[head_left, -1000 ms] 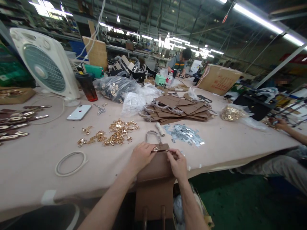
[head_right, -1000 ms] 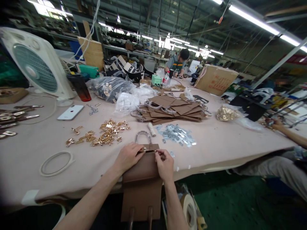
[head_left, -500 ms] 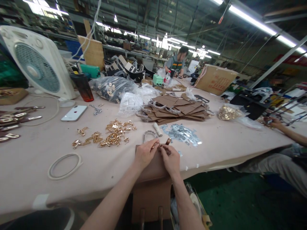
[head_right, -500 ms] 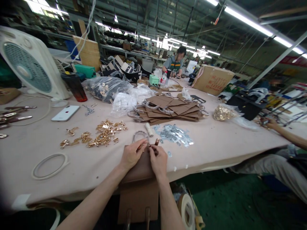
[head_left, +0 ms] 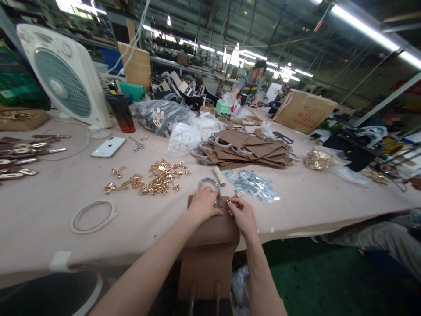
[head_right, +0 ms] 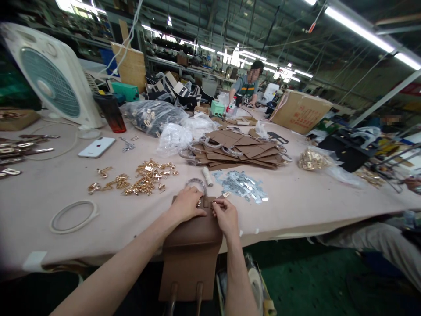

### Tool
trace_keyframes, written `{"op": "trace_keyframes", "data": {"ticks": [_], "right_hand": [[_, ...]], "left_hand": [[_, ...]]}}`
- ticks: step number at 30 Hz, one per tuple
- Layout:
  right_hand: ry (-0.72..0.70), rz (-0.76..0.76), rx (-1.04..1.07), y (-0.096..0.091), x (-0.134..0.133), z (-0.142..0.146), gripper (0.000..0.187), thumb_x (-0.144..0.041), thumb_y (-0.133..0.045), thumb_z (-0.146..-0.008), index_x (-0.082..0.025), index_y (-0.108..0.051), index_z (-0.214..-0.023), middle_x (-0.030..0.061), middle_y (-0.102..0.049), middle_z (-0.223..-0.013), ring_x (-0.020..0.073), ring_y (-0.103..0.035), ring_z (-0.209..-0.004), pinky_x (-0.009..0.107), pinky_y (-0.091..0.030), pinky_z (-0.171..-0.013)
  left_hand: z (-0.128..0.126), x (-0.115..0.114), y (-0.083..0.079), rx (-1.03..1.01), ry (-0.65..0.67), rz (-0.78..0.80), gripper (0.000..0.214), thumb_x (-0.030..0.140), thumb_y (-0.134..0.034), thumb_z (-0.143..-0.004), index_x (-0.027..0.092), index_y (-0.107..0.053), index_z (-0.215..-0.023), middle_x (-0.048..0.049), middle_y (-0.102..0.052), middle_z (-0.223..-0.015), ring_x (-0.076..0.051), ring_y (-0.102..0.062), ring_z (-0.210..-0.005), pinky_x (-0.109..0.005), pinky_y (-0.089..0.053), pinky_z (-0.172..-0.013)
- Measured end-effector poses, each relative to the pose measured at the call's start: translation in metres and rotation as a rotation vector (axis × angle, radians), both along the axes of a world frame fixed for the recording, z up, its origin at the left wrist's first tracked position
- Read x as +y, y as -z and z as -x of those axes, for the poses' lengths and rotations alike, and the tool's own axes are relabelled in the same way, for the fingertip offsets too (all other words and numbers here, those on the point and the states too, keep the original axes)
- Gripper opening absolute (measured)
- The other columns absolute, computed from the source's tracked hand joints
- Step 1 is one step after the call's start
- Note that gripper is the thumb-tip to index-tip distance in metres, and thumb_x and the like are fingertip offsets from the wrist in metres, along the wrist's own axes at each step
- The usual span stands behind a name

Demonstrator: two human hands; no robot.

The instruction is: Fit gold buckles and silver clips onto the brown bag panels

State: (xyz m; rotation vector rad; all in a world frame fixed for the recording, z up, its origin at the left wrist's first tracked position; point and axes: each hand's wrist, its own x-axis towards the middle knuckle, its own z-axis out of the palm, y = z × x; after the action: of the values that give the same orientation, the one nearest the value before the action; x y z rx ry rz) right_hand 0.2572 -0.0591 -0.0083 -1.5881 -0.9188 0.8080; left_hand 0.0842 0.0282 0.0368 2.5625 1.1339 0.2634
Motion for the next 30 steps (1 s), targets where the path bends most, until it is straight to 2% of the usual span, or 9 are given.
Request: {"op": "trace_keyframes", "data": {"ticks": [4, 7, 12, 23, 30], "right_hand": [[0.047, -0.013, -0.07, 0.004, -0.002, 0.005, 0.042, -0.052, -0.076, -0.08, -0.015, -0.074, -0.101, 0.0046, -0.073, -0.07, 0.0173, -0.064, -0.058, 0.029, -0.052, -0.059], [0.09, -0.027, -0.134, 0.008, -0.003, 0.009, 0.042, -0.053, -0.073, -0.083, -0.015, -0.075, -0.1, 0.0078, -0.076, -0.076, 0.0187, -0.066, -0.059, 0.03, -0.053, -0.058], [0.14, -0.048, -0.276, 0.008, -0.004, 0.018, 0.034, -0.049, -0.068, -0.087, -0.017, -0.075, -0.098, 0.0089, -0.078, -0.086, 0.0213, -0.072, -0.069, 0.032, -0.057, -0.065], [0.131, -0.064, -0.526, 0.006, -0.009, 0.025, 0.029, -0.042, -0.06, -0.093, -0.018, -0.075, -0.102, 0.0098, -0.078, -0.092, 0.0217, -0.072, -0.076, 0.034, -0.059, -0.075], [0.109, -0.035, -0.529, 0.002, -0.008, 0.021, 0.027, -0.042, -0.063, -0.091, -0.019, -0.077, -0.099, 0.0092, -0.079, -0.088, 0.0232, -0.074, -0.074, 0.035, -0.059, -0.073]], "left_hand": [[-0.016, 0.008, -0.009, 0.105, -0.05, 0.066, 0.073, 0.062, -0.09, -0.062, 0.015, -0.07, -0.114, -0.0202, -0.069, -0.124, -0.041, -0.06, -0.121, -0.051, -0.049, -0.102], [-0.02, 0.016, -0.009, 0.118, -0.017, 0.094, 0.074, 0.063, -0.091, -0.057, 0.016, -0.071, -0.11, -0.019, -0.07, -0.122, -0.04, -0.063, -0.118, -0.049, -0.05, -0.101], [-0.017, 0.024, -0.002, 0.074, 0.06, 0.069, 0.064, 0.064, -0.09, -0.057, 0.017, -0.073, -0.096, -0.0167, -0.074, -0.11, -0.039, -0.067, -0.11, -0.045, -0.053, -0.095], [-0.013, 0.024, 0.007, -0.014, 0.065, 0.036, 0.062, 0.065, -0.09, -0.057, 0.018, -0.071, -0.092, -0.0141, -0.072, -0.105, -0.037, -0.066, -0.107, -0.043, -0.053, -0.091], [-0.013, 0.025, 0.014, -0.046, 0.063, 0.018, 0.065, 0.067, -0.091, -0.056, 0.018, -0.07, -0.093, -0.0141, -0.072, -0.105, -0.037, -0.066, -0.105, -0.043, -0.052, -0.09]]}}
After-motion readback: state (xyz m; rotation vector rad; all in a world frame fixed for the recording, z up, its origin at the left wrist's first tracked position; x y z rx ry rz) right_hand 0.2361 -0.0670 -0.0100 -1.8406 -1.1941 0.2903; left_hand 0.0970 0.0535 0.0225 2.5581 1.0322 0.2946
